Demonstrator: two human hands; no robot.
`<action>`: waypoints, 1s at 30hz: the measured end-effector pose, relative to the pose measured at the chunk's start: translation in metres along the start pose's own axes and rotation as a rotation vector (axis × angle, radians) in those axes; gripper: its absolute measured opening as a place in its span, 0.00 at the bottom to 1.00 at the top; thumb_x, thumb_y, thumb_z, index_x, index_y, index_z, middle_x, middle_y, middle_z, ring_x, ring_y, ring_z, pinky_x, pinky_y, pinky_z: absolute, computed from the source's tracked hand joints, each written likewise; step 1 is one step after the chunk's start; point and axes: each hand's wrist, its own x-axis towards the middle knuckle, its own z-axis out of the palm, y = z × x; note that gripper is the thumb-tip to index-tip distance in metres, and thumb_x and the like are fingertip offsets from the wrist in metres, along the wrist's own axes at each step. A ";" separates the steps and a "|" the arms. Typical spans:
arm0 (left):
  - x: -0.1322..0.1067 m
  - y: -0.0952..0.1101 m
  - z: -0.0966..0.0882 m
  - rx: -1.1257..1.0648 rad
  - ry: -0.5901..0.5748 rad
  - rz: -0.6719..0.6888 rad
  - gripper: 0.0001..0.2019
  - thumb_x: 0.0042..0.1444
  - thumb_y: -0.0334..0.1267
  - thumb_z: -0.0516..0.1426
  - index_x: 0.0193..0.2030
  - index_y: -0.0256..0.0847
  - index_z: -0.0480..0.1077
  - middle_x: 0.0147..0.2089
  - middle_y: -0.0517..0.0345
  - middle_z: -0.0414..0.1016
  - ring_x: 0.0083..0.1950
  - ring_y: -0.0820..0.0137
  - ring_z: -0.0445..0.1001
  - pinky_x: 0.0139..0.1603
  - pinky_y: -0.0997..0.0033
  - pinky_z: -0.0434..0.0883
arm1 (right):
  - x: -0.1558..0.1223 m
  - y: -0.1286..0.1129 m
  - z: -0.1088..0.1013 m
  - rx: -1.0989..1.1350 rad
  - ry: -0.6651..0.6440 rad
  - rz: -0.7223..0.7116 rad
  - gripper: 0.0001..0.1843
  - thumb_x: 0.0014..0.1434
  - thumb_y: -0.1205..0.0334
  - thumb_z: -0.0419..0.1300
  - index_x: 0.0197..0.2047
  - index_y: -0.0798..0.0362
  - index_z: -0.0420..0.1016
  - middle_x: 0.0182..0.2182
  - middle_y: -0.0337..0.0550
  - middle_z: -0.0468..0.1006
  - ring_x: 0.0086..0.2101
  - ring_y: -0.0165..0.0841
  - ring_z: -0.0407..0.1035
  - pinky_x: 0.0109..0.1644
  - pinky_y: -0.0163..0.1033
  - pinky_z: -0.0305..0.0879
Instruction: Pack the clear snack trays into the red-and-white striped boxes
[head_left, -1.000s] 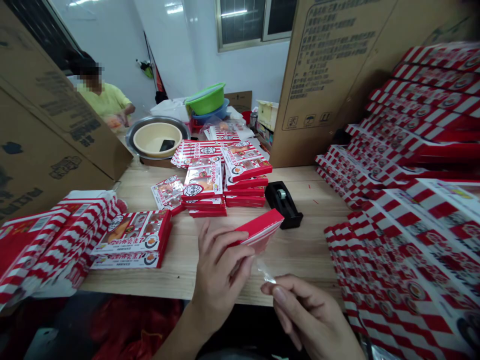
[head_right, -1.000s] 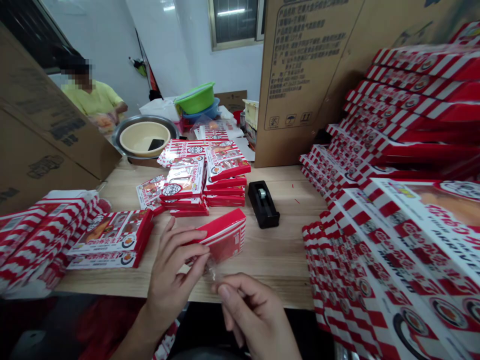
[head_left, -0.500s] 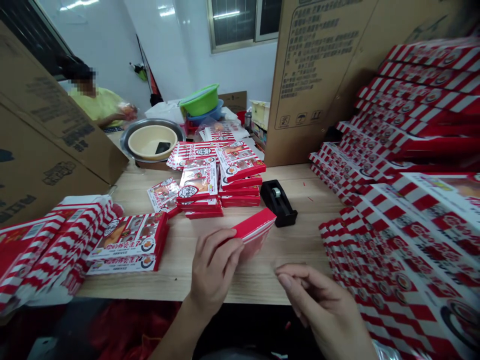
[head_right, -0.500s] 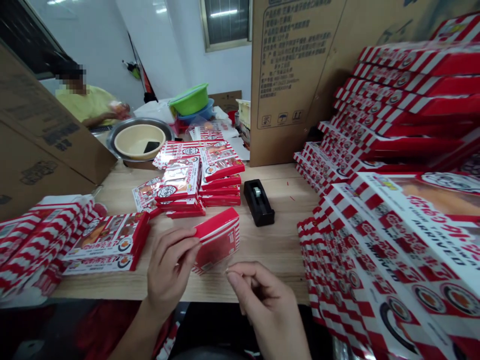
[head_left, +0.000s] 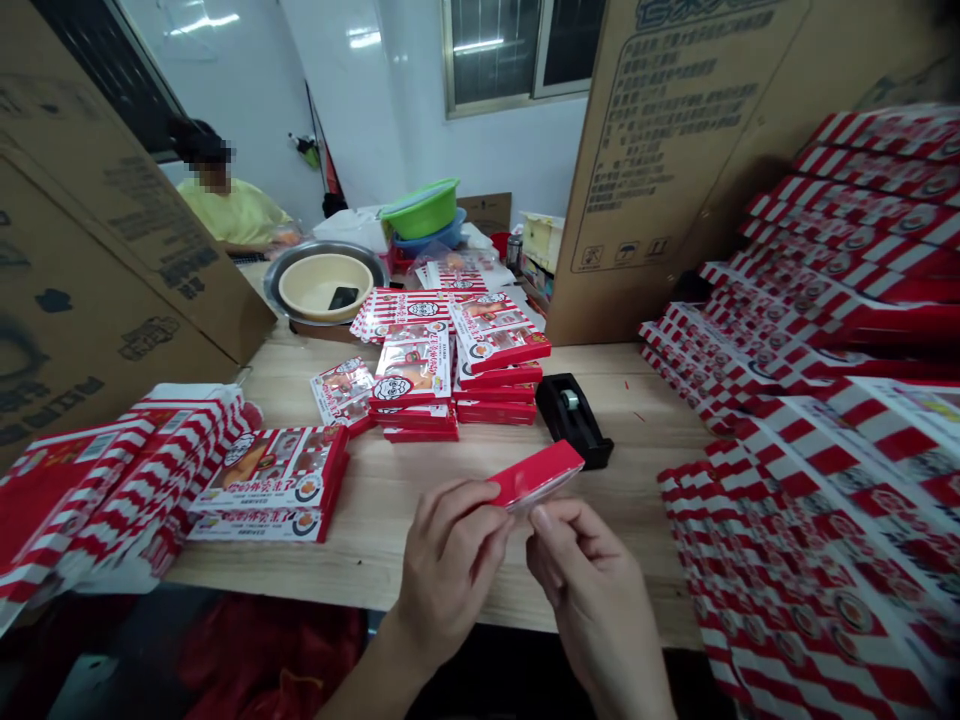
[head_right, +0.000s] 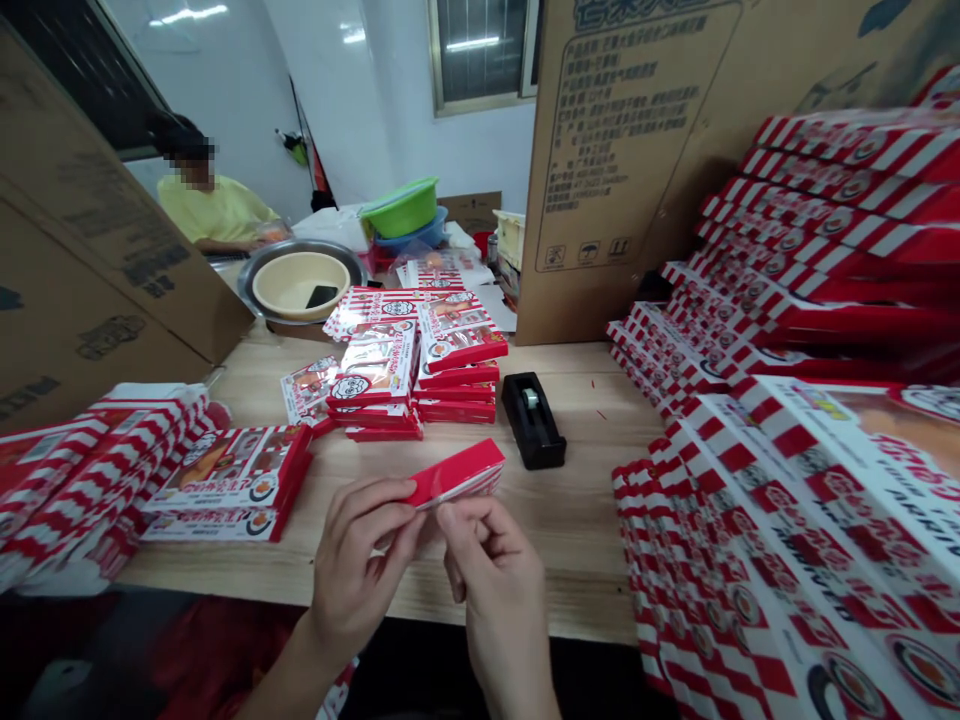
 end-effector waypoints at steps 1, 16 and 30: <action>0.002 0.001 -0.001 0.005 -0.007 -0.002 0.07 0.58 0.28 0.56 0.42 0.40 0.67 0.40 0.54 0.75 0.44 0.69 0.72 0.44 0.69 0.73 | -0.001 0.002 0.001 -0.002 0.033 0.022 0.21 0.47 0.46 0.68 0.23 0.55 0.70 0.12 0.28 0.55 0.15 0.21 0.48 0.18 0.27 0.46; 0.018 -0.003 -0.016 0.041 -0.332 -0.023 0.17 0.60 0.28 0.53 0.57 0.33 0.63 0.41 0.50 0.75 0.41 0.66 0.74 0.41 0.68 0.74 | 0.006 0.016 0.008 -0.212 0.201 -0.068 0.25 0.45 0.40 0.65 0.19 0.54 0.65 0.12 0.29 0.56 0.16 0.22 0.47 0.19 0.29 0.46; 0.048 -0.012 -0.014 0.213 -0.250 -0.035 0.08 0.62 0.40 0.53 0.43 0.39 0.69 0.38 0.54 0.78 0.38 0.66 0.78 0.37 0.69 0.75 | 0.023 0.067 -0.048 -0.391 0.129 -0.023 0.28 0.41 0.35 0.61 0.15 0.50 0.58 0.11 0.31 0.57 0.15 0.25 0.50 0.20 0.32 0.49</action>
